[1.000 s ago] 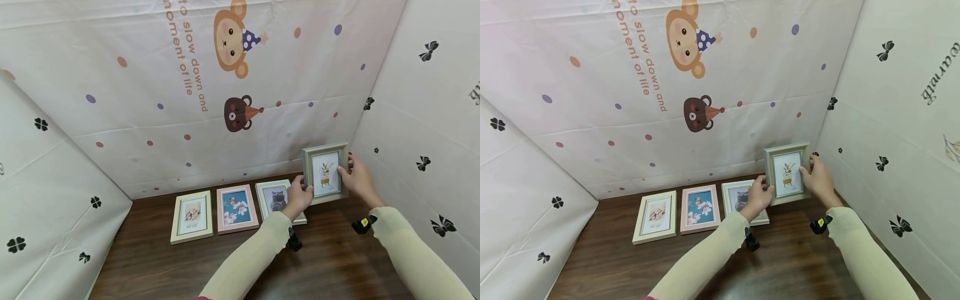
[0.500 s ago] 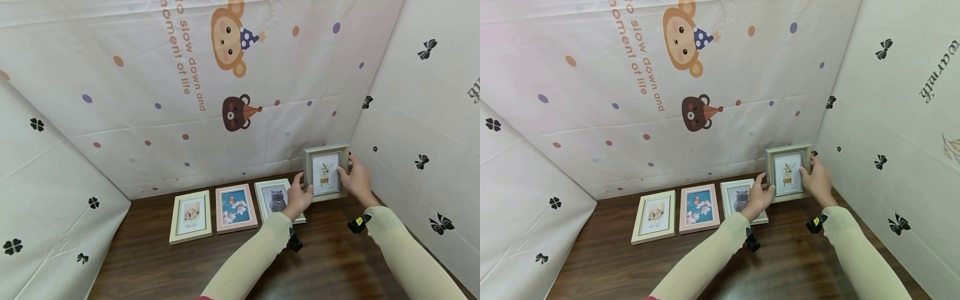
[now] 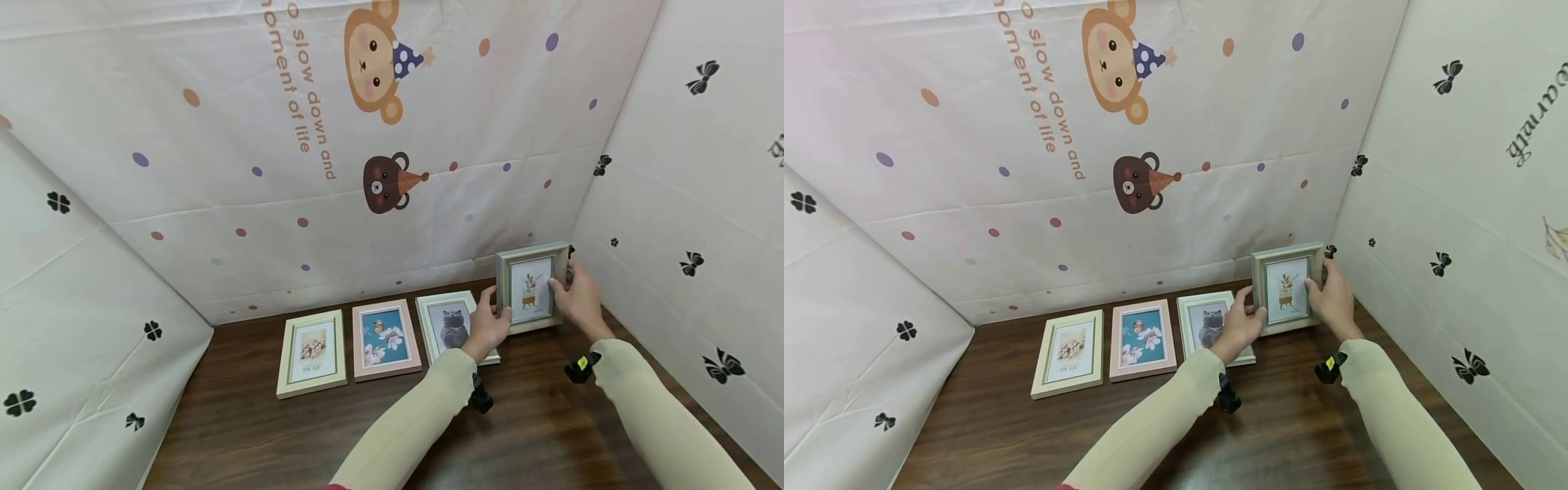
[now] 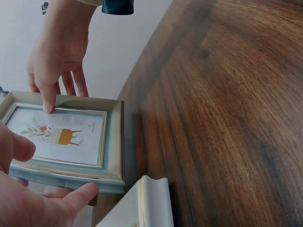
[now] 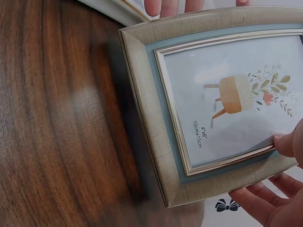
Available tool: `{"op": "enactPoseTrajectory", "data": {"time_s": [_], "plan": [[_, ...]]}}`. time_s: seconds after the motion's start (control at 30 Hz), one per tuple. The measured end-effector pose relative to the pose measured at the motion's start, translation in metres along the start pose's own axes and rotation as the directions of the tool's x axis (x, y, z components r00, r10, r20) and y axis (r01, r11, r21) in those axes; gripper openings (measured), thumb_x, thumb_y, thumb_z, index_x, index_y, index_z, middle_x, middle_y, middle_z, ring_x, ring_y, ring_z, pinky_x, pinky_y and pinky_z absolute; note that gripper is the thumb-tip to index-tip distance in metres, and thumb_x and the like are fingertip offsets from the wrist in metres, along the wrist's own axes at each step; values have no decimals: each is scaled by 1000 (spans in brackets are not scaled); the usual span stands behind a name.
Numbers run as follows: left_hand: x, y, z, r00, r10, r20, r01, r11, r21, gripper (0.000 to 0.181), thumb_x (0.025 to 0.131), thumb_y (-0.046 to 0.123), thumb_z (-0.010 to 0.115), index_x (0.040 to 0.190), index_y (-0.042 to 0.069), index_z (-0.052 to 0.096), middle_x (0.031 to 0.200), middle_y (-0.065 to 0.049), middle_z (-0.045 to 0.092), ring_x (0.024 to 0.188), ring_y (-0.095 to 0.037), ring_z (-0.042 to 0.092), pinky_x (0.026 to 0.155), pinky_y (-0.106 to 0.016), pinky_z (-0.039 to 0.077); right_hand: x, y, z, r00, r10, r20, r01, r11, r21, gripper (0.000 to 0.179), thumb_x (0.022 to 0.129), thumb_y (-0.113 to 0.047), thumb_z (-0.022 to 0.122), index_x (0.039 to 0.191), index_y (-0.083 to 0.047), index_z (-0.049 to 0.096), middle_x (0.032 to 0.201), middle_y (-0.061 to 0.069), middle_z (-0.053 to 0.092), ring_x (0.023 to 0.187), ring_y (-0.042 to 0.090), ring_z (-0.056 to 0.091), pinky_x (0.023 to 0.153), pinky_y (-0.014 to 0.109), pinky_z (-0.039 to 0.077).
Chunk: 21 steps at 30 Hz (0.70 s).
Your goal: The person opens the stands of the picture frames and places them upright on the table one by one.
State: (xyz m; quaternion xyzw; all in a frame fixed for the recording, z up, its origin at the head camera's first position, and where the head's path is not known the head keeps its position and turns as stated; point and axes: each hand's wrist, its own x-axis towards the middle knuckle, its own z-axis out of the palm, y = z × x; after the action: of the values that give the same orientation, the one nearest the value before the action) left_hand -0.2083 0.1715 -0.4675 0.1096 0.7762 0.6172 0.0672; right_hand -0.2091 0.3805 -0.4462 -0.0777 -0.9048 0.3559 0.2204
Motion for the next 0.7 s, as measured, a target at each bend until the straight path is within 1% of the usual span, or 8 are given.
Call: {"op": "enactPoseTrajectory", "data": {"time_s": [0.07, 0.2, 0.37, 0.47, 0.6, 0.7], "plan": [[0, -2, 1, 1000, -2, 1, 2, 1000, -2, 50, 103, 22, 61, 150, 28, 47, 123, -9, 69, 102, -16, 69, 78, -33, 57, 0, 2, 1, 1000, -3, 0, 3, 1000, 4, 55, 105, -16, 57, 149, 8, 37, 128, 41, 54, 107, 51, 57, 83, 63, 50], [1, -4, 2, 1000, -1, -6, 1, 1000, 0, 49, 103, 21, 62, 150, 27, 48, 124, -9, 68, 107, -17, 69, 81, -33, 57, 0, 6, 4, 1000, -1, -2, 1, 1000, 4, 53, 105, -15, 57, 148, 7, 38, 126, 40, 55, 107, 51, 57, 82, 63, 49], [3, -4, 3, 1000, 8, -14, -8, 1000, 8, 49, 103, 20, 62, 149, 25, 48, 123, -10, 69, 106, -18, 69, 81, -33, 57, 1, 6, 5, 1000, 14, 3, -14, 1000, -2, 54, 106, -17, 56, 149, 9, 36, 127, 40, 54, 107, 51, 56, 82, 63, 49], [5, -3, 4, 1000, -1, -21, 1, 1000, 0, 50, 102, 20, 63, 150, 25, 48, 122, -9, 69, 105, -17, 69, 80, -33, 57, 2, 5, 6, 1000, 12, 7, -12, 1000, -5, 56, 106, -18, 55, 150, 10, 34, 129, 40, 52, 109, 52, 56, 84, 64, 49], [7, -2, 4, 999, -27, -29, 27, 1000, -6, 54, 102, 21, 63, 152, 25, 46, 120, -7, 69, 103, -16, 68, 79, -34, 57, 5, 5, 9, 1000, -8, 5, 8, 1000, -18, 55, 106, -16, 55, 150, 10, 34, 131, 40, 52, 110, 53, 56, 86, 65, 48], [8, -2, 4, 998, -45, -39, 45, 999, -8, 56, 101, 21, 64, 154, 25, 45, 121, -7, 69, 104, -17, 68, 80, -34, 57, 7, 5, 12, 1000, -8, 7, 8, 1000, -23, 55, 106, -16, 55, 151, 10, 34, 132, 41, 51, 110, 53, 56, 87, 66, 47]]}}
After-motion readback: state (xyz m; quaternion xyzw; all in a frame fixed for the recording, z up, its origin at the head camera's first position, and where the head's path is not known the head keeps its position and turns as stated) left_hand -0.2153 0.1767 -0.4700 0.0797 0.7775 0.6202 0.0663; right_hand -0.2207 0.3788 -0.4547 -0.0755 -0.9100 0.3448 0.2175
